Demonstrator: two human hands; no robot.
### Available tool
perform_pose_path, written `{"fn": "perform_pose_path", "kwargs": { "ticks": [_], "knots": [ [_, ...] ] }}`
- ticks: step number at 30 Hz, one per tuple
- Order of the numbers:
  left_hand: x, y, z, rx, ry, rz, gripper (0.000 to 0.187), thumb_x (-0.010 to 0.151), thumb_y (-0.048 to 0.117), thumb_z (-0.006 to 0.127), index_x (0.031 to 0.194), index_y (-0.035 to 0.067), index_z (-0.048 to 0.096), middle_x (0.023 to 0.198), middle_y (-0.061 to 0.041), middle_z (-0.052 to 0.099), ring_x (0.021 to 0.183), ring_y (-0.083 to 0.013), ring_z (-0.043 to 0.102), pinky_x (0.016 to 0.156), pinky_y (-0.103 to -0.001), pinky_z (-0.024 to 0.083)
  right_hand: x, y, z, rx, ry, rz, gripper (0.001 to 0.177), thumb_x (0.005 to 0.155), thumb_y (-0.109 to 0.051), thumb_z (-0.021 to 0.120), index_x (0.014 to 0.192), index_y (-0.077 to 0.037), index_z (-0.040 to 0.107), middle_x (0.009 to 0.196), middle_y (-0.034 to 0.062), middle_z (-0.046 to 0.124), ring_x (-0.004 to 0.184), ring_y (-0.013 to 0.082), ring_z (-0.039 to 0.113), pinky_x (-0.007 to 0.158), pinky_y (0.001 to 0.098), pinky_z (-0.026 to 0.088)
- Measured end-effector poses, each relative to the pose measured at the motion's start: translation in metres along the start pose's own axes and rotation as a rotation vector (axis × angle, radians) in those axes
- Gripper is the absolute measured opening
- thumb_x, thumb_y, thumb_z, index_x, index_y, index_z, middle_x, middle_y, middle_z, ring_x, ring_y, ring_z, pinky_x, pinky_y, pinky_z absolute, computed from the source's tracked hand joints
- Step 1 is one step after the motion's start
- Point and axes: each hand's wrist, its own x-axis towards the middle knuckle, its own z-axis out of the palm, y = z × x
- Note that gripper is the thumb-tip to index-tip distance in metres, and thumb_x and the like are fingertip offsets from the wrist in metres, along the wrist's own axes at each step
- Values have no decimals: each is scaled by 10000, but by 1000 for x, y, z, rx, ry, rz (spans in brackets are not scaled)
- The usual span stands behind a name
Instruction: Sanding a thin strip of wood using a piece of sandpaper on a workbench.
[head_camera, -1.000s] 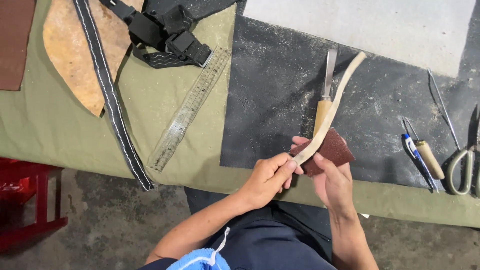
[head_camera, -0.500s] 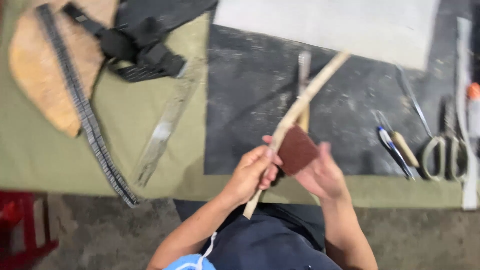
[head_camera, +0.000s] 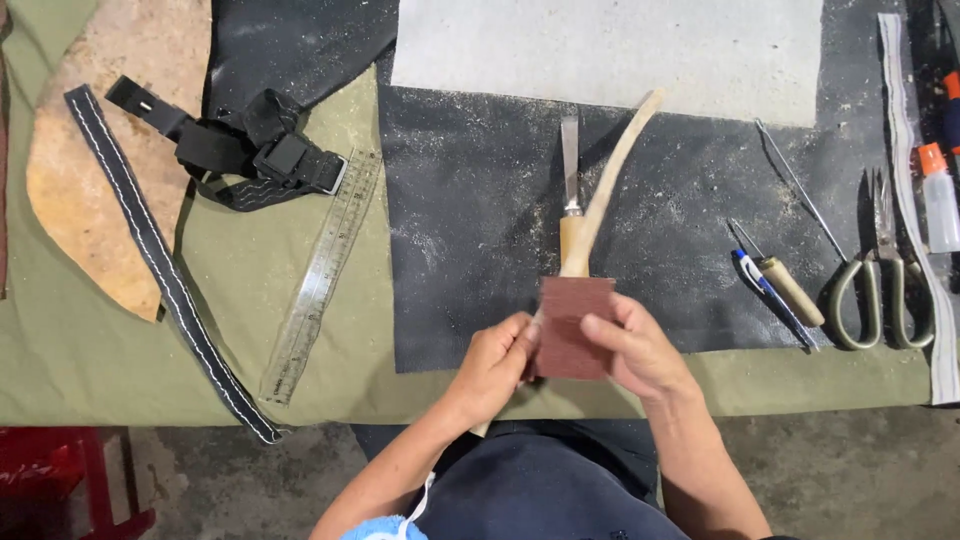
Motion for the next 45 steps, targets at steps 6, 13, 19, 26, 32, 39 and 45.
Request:
{"fn": "perform_pose_path", "kwargs": {
  "ticks": [6, 13, 19, 26, 32, 39, 45],
  "knots": [
    [-6, 45, -6, 146, -75, 25, 297, 1072, 181, 441, 959, 93, 700, 687, -91, 719, 577, -205, 661, 531, -325, 531, -10, -28, 53, -137, 183, -44, 208, 853, -84, 782, 1009, 52, 757, 884, 209, 770, 812, 242, 725, 712, 444, 608],
    [0, 44, -2, 194, 16, 32, 284, 1070, 162, 453, 984, 63, 704, 620, -77, 699, 526, -207, 614, 518, -315, 492, 13, -21, 32, -110, 356, -120, 243, 923, -155, 743, 1078, 25, 693, 905, 198, 738, 803, 267, 741, 722, 442, 594],
    [2, 49, 4, 228, -22, 54, 296, 1080, 177, 446, 950, 77, 693, 608, -70, 698, 517, -219, 592, 523, -324, 485, 27, -21, 11, -104, 331, -162, 167, 904, -130, 768, 1020, -19, 721, 851, 186, 747, 763, 272, 762, 670, 433, 623],
    [6, 48, 7, 201, -51, 41, 300, 1074, 134, 427, 932, 65, 682, 651, -78, 717, 561, -202, 620, 561, -329, 517, 21, -30, 20, -78, 332, -134, 166, 854, -97, 796, 976, -11, 723, 808, 183, 742, 706, 262, 747, 611, 445, 621],
    [10, 43, 3, 173, -51, 17, 300, 1080, 144, 437, 922, 80, 684, 652, -64, 717, 553, -186, 623, 569, -312, 517, 25, -9, 15, -106, 348, -126, 219, 866, -158, 807, 976, -13, 685, 747, 172, 718, 629, 275, 744, 536, 438, 616],
    [11, 31, 3, 177, -30, -9, 315, 1080, 135, 421, 904, 78, 675, 641, -74, 715, 545, -192, 618, 566, -334, 519, 10, -15, 38, -125, 308, -108, 214, 820, -81, 825, 945, 43, 704, 759, 224, 722, 642, 291, 732, 548, 486, 624],
    [5, 36, 7, 138, -37, 18, 298, 1074, 132, 455, 929, 49, 703, 628, -58, 702, 533, -163, 612, 551, -301, 518, 12, -51, 44, -92, 480, -288, 197, 913, -165, 771, 1051, -46, 693, 887, 116, 737, 790, 204, 746, 720, 391, 620]
  ]
}}
